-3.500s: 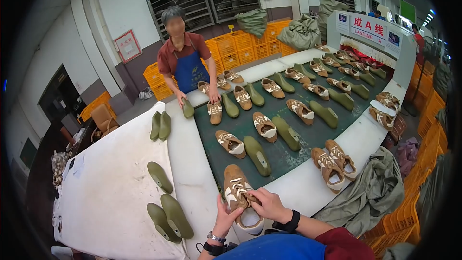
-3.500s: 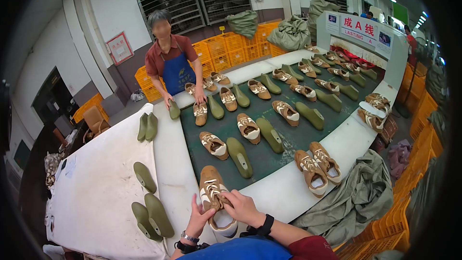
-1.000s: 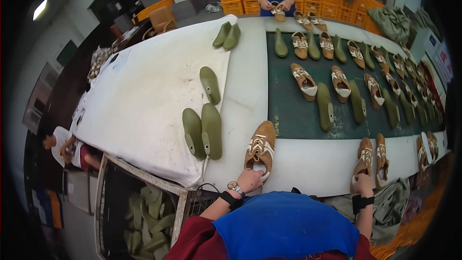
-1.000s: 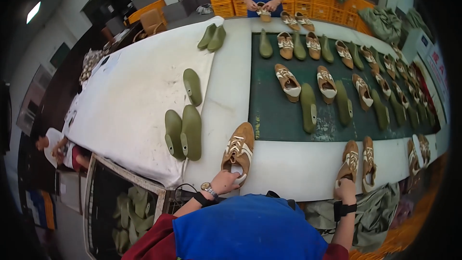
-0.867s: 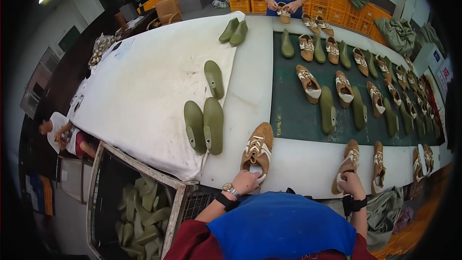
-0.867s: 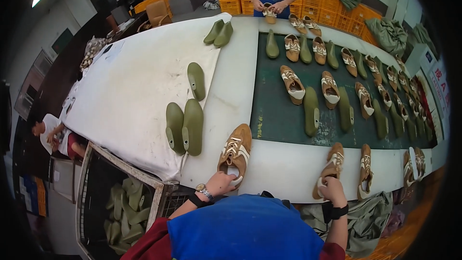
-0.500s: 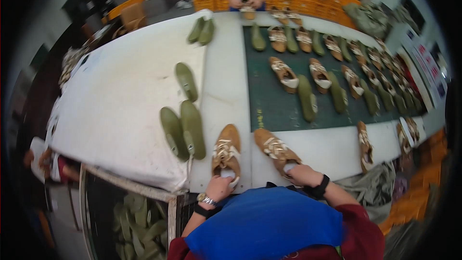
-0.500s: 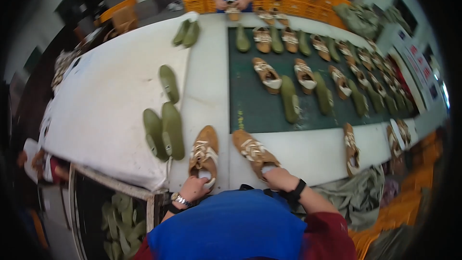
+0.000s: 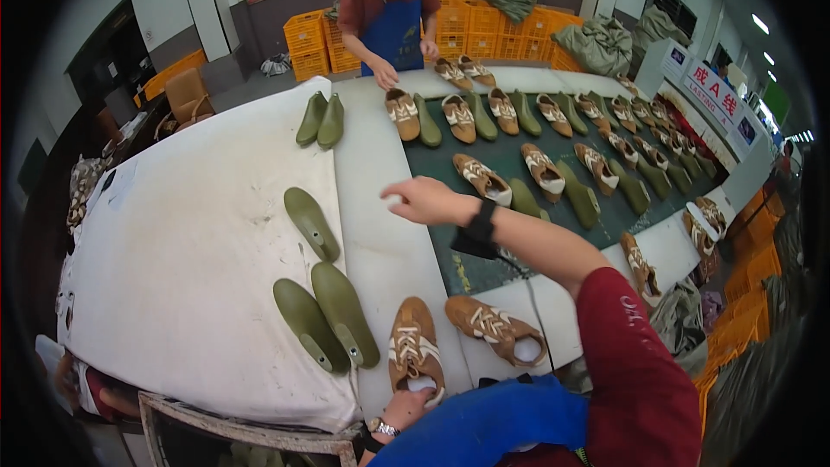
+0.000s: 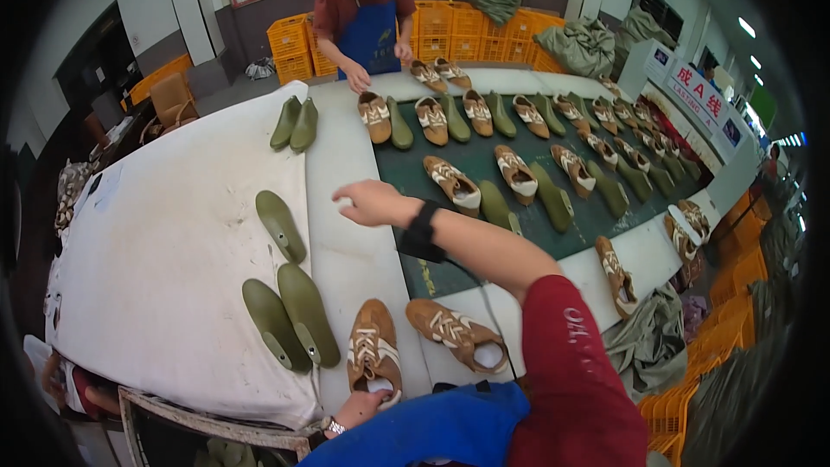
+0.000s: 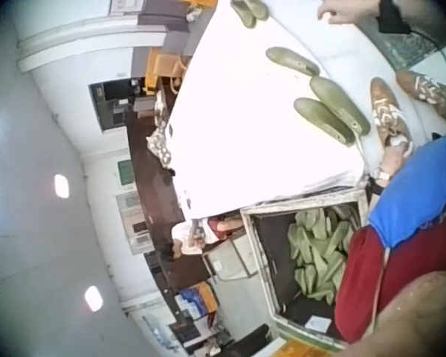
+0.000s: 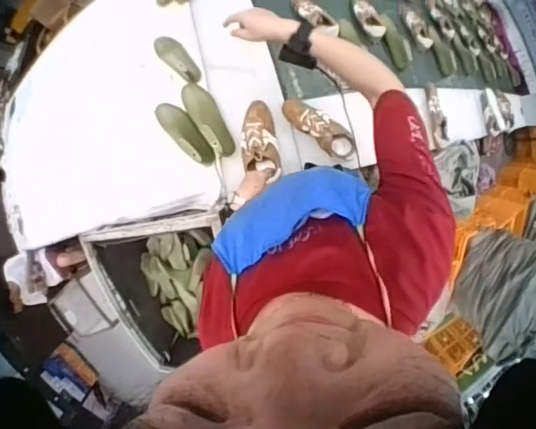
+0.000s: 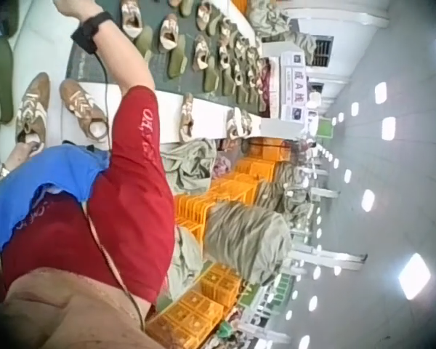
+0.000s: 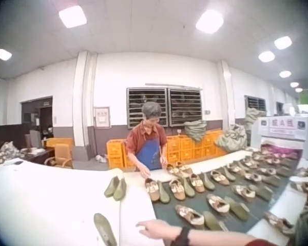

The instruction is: Organizing shoes and shoe lasts on a conveyor belt and then moving shoes into large storage bags.

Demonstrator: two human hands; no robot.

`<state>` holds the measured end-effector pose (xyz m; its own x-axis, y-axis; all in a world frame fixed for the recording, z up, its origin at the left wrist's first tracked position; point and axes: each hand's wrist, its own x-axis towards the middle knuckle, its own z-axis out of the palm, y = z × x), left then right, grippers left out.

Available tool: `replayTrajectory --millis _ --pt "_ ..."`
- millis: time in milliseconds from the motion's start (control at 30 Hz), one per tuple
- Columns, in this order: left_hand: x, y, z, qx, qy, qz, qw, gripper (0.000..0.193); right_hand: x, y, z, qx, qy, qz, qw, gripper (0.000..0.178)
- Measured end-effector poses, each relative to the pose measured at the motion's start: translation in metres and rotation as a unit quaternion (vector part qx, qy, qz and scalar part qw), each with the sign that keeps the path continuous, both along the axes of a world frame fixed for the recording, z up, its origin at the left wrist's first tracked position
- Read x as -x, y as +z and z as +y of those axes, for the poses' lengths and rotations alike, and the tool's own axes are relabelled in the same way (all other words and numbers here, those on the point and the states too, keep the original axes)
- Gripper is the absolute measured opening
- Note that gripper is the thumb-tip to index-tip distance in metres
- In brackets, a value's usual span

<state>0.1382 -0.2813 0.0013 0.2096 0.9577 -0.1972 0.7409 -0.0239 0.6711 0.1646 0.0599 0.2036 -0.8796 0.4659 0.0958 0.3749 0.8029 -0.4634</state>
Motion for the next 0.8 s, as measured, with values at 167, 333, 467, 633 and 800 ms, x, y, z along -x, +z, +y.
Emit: replayTrajectory --millis 167,333,467,633,800 --pt "0.024 -0.040 0.015 0.088 -0.042 0.010 0.995 0.039 0.161 -0.087 0.022 -0.037 -0.005 -0.120 0.992 0.057" --pt "0.066 -0.047 0.058 0.082 -0.020 0.019 0.996 0.039 0.209 -0.153 -0.020 0.145 -0.032 -0.170 0.974 0.076" --pt "0.066 -0.054 0.057 0.103 -0.005 0.009 0.995 0.038 0.228 -0.149 -0.028 0.064 -0.017 -0.156 0.986 0.061" --pt "0.076 -0.049 0.068 0.117 -0.004 0.017 0.993 0.038 0.229 -0.183 -0.017 -0.031 -0.004 -0.147 0.989 0.075" --pt "0.065 -0.053 0.040 0.139 0.035 -0.006 0.990 0.037 0.188 -0.179 -0.002 -0.023 -0.017 -0.063 0.998 0.070"
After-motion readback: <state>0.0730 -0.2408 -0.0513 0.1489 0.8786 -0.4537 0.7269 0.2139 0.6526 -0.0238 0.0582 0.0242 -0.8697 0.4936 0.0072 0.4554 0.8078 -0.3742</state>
